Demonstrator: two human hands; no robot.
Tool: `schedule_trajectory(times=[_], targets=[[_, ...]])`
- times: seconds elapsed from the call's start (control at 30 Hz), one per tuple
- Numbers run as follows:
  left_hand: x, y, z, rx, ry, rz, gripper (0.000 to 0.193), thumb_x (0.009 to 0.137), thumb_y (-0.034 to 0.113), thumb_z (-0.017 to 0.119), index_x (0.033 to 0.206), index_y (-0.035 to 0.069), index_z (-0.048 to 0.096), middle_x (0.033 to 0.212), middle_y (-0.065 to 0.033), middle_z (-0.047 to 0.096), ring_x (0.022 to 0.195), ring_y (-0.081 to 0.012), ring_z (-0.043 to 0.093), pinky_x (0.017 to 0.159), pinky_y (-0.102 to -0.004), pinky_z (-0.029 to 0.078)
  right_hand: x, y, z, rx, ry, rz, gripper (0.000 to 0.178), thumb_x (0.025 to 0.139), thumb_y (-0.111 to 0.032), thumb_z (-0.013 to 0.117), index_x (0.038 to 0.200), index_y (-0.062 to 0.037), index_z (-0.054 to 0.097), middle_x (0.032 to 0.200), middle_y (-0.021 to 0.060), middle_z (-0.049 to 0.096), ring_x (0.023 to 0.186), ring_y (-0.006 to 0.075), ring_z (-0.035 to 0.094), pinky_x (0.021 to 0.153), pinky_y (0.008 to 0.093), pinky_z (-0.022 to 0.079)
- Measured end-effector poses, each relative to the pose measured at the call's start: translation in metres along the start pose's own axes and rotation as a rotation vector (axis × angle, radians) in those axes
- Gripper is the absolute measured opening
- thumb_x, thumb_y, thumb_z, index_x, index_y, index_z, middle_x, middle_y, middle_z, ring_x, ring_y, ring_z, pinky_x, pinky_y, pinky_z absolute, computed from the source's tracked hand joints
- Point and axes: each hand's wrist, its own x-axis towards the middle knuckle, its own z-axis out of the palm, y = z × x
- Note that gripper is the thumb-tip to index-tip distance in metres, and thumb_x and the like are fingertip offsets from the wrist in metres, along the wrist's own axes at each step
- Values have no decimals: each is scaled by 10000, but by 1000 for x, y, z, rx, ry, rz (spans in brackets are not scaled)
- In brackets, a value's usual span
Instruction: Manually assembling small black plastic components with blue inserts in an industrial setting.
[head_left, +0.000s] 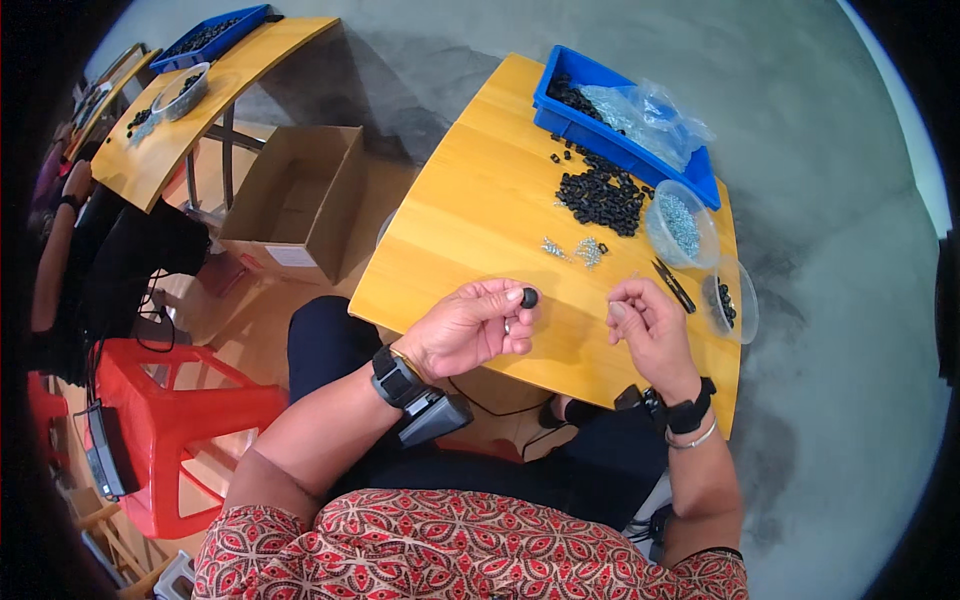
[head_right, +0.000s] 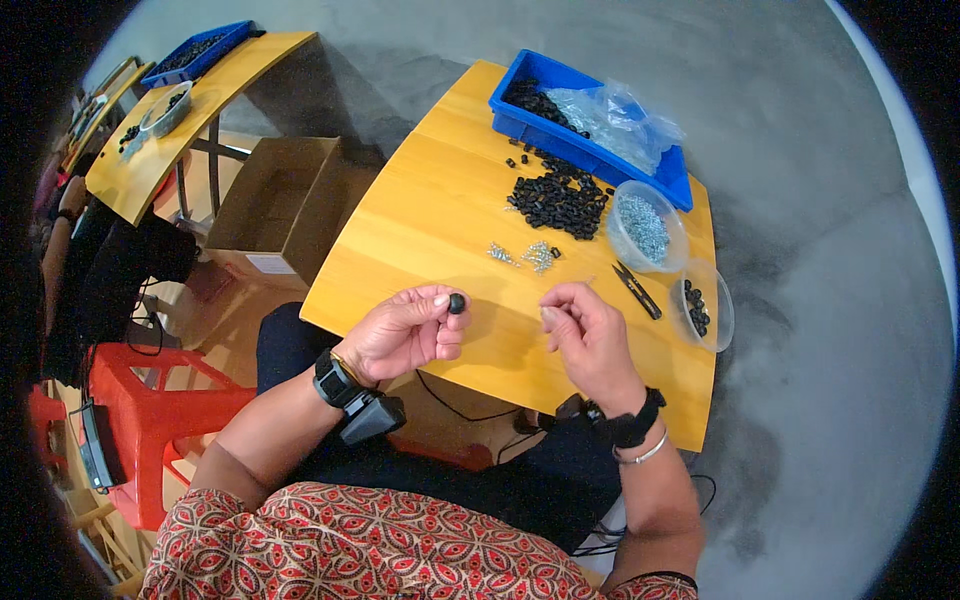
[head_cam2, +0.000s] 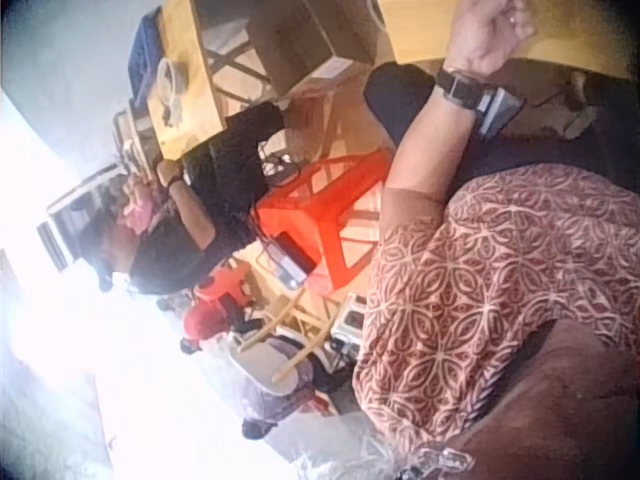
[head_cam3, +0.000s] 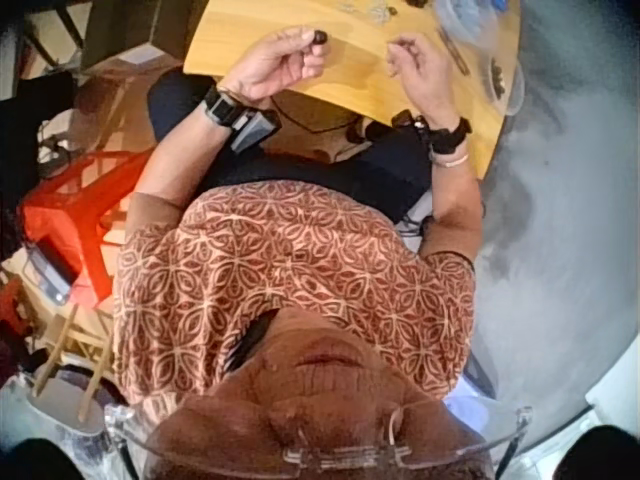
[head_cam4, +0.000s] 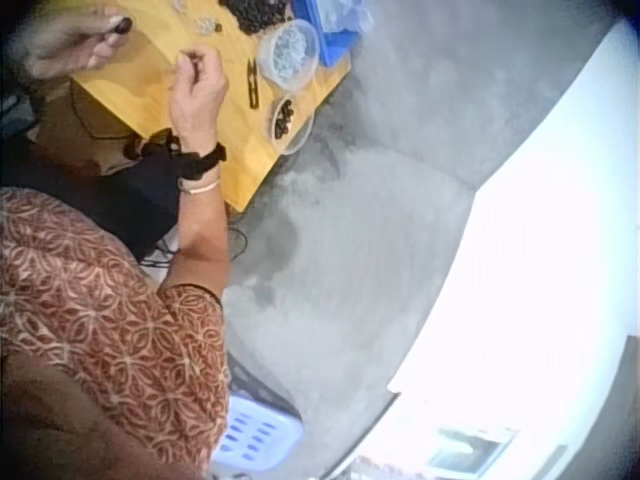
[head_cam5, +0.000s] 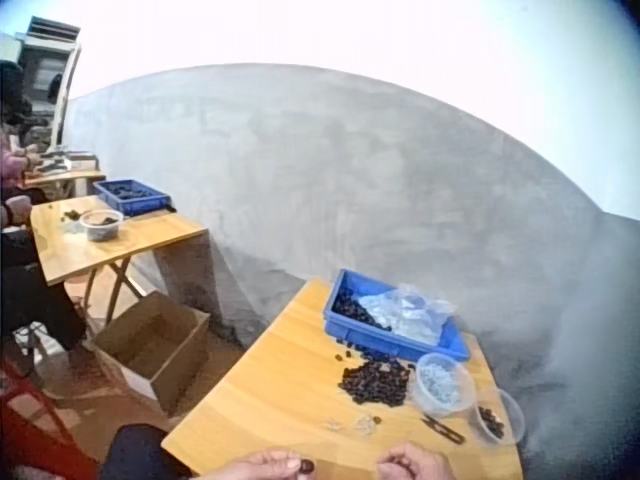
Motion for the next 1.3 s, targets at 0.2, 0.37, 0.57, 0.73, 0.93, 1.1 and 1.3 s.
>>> schedule_trajectory(times=[0.2,0.37,0.57,0.73,0.93,1.1,1.3], targets=[[-1,1,-6,-78,-38,-3,171,878,183,484,944,34,537,753,-22,509,643,-110,432,601,-240,396,-8,-19,26,101,-47,-7,64,848,-53,507,888,-5,523,648,3,499,550,54,472,499,183,405],[-1,1,3,-31,74,2,158,863,144,513,965,29,547,827,-74,587,717,-132,563,661,-255,479,-9,-14,31,157,-36,-28,74,847,-42,503,899,5,526,674,13,515,572,60,491,519,192,419],[-1,-8,1,134,123,169,136,823,64,555,954,27,556,833,-75,588,651,-136,563,624,-256,485,-13,-16,33,173,-43,-18,108,844,-23,498,940,22,516,761,41,545,641,88,547,577,210,464],[-1,-13,0,308,78,244,174,786,29,594,956,14,557,806,-41,566,656,-112,556,614,-247,494,-14,-16,35,258,18,-41,96,831,2,508,924,19,496,782,46,547,660,95,559,587,213,472],[-3,-17,4,581,99,313,187,771,8,611,953,-2,567,778,-16,563,654,-69,543,610,-204,478,-15,-18,33,216,15,-65,72,820,6,526,882,7,491,760,31,533,639,79,534,574,198,448],[-1,-18,4,568,139,301,188,757,-27,610,939,2,567,764,-8,556,662,-67,540,602,-204,476,-17,-17,39,180,8,-72,75,810,1,545,872,-3,504,735,20,518,617,67,505,566,190,420],[0,-19,6,609,152,286,177,755,-37,609,924,2,576,744,-9,558,643,-62,532,575,-194,464,-8,-18,45,14,65,-213,72,775,22,561,827,-12,525,708,54,527,625,123,529,569,224,425]])
